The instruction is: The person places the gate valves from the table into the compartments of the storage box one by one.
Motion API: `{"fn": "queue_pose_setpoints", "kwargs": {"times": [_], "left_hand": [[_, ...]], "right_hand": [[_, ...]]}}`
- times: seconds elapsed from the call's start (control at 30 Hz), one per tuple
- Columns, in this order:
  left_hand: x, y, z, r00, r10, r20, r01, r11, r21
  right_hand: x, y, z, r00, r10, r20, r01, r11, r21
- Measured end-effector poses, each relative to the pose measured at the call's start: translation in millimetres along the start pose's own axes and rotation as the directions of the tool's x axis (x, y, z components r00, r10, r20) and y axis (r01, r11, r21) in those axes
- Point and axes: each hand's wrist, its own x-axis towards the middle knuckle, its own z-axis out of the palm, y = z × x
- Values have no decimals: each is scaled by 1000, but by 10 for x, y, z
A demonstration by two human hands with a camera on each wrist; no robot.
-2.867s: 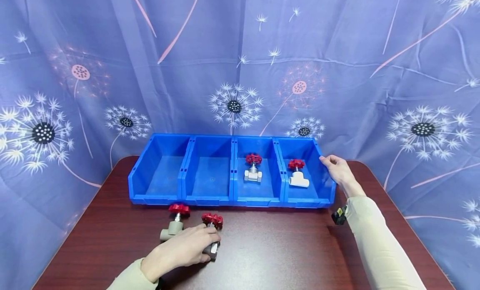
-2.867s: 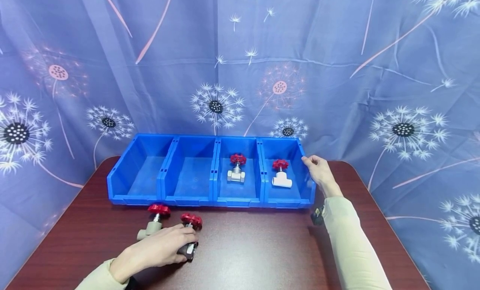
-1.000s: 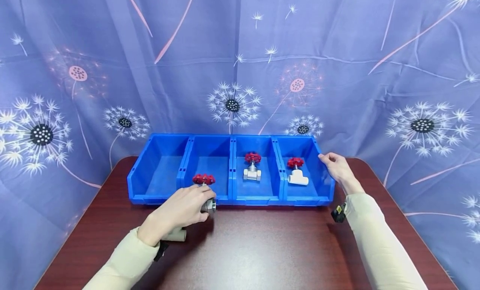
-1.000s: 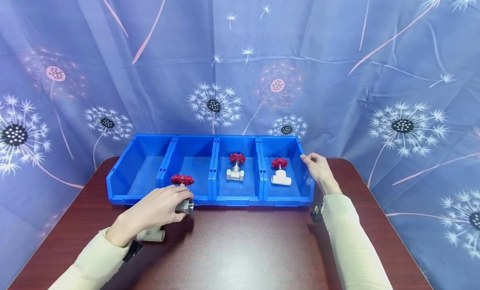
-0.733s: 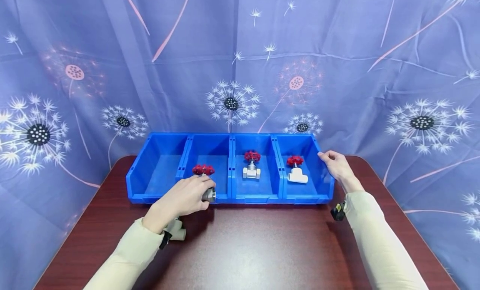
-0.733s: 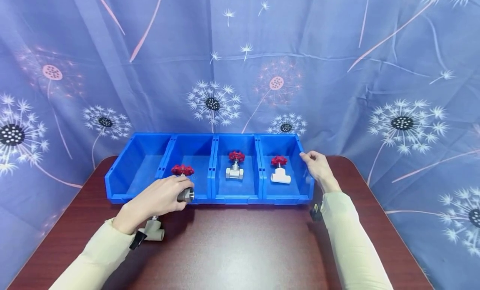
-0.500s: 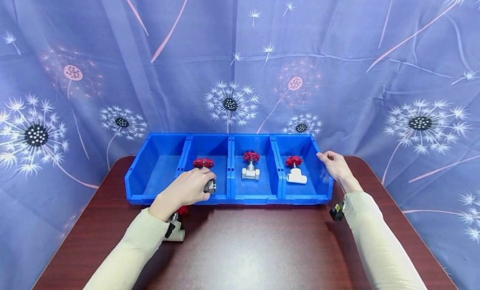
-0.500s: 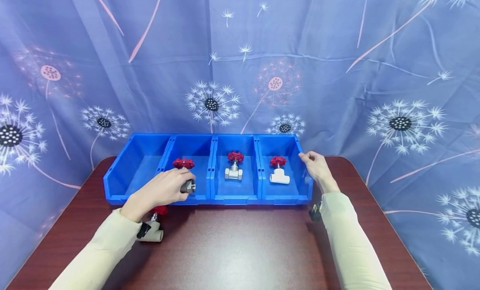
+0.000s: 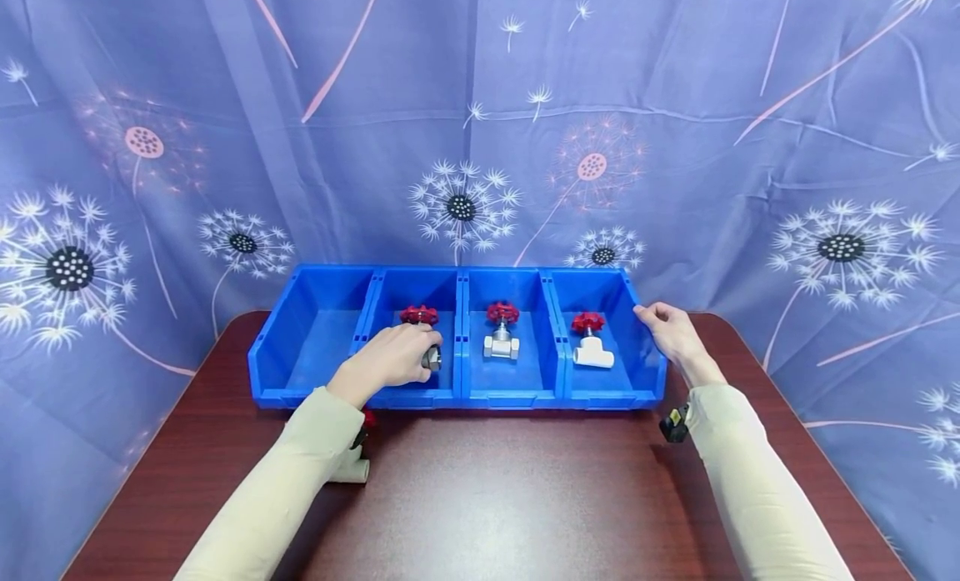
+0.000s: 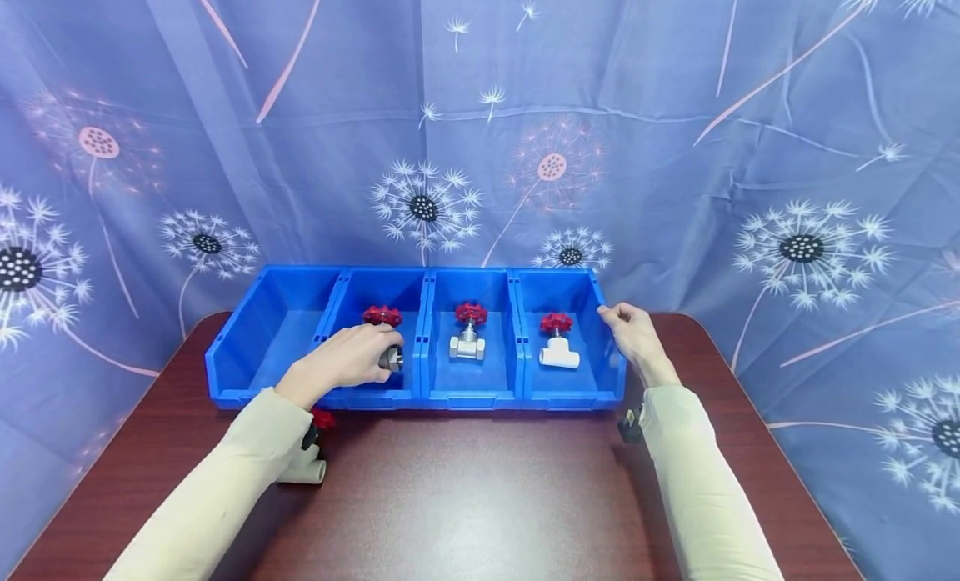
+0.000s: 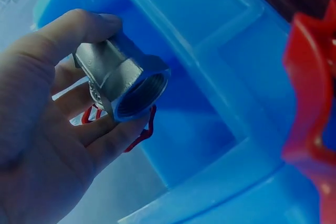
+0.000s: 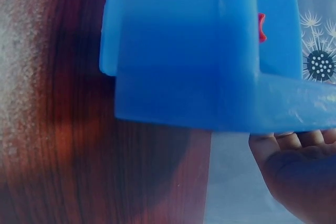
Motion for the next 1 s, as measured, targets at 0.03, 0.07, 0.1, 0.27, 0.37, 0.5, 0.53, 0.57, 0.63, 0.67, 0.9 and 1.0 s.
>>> {"fn": "queue_pose_setpoints", "kwargs": {"times": [0.03, 0.07, 0.1, 0.27, 0.37, 0.5, 0.53, 0.57, 0.63, 0.67, 0.9, 1.0], "left_hand": [[17, -8, 6, 1000, -5, 10, 5, 1000, -7], [33, -19, 14, 1000, -9, 19, 9, 1000, -10], [50, -32, 25, 1000, -14, 27, 14, 1000, -11], [133, -129, 101, 998, -35, 55, 35, 999, 1], [186, -176, 141, 997, -37, 69, 37, 999, 8], [254, -211, 173, 995, -44, 89, 43, 999, 17], [267, -215, 177, 995, -44, 93, 42, 999, 20], [280, -218, 181, 994, -47, 101, 45, 999, 25], [301, -219, 183, 992, -47, 116, 44, 999, 27], [310, -220, 182, 991, -47, 122, 44, 999, 27], [353, -219, 181, 986, -66, 156, 63, 998, 24], [378, -218, 186, 983, -75, 167, 70, 997, 34]], "right_hand": [[0, 3, 6, 1000, 1, 0, -1, 1000, 0], [0, 5, 11, 1000, 3, 2, -3, 1000, 0], [1, 8, 12, 1000, 6, 5, -6, 1000, -1], [-7, 5, 5, 1000, 15, 25, -15, 1000, -3], [-12, -2, -5, 1000, 11, 20, -11, 1000, -6], [-16, -13, -2, 1000, 4, 10, -4, 1000, 4], [-17, -15, -1, 1000, 1, 9, -1, 1000, 7], [-16, -16, 0, 1000, 0, 9, 0, 1000, 10], [-15, -16, 4, 1000, -10, 6, 10, 1000, 14], [-12, -14, 6, 1000, -13, 4, 13, 1000, 11], [-7, -16, 1, 1000, -17, -2, 17, 1000, 4], [-19, -19, -13, 1000, 0, 4, 0, 1000, 0]]}}
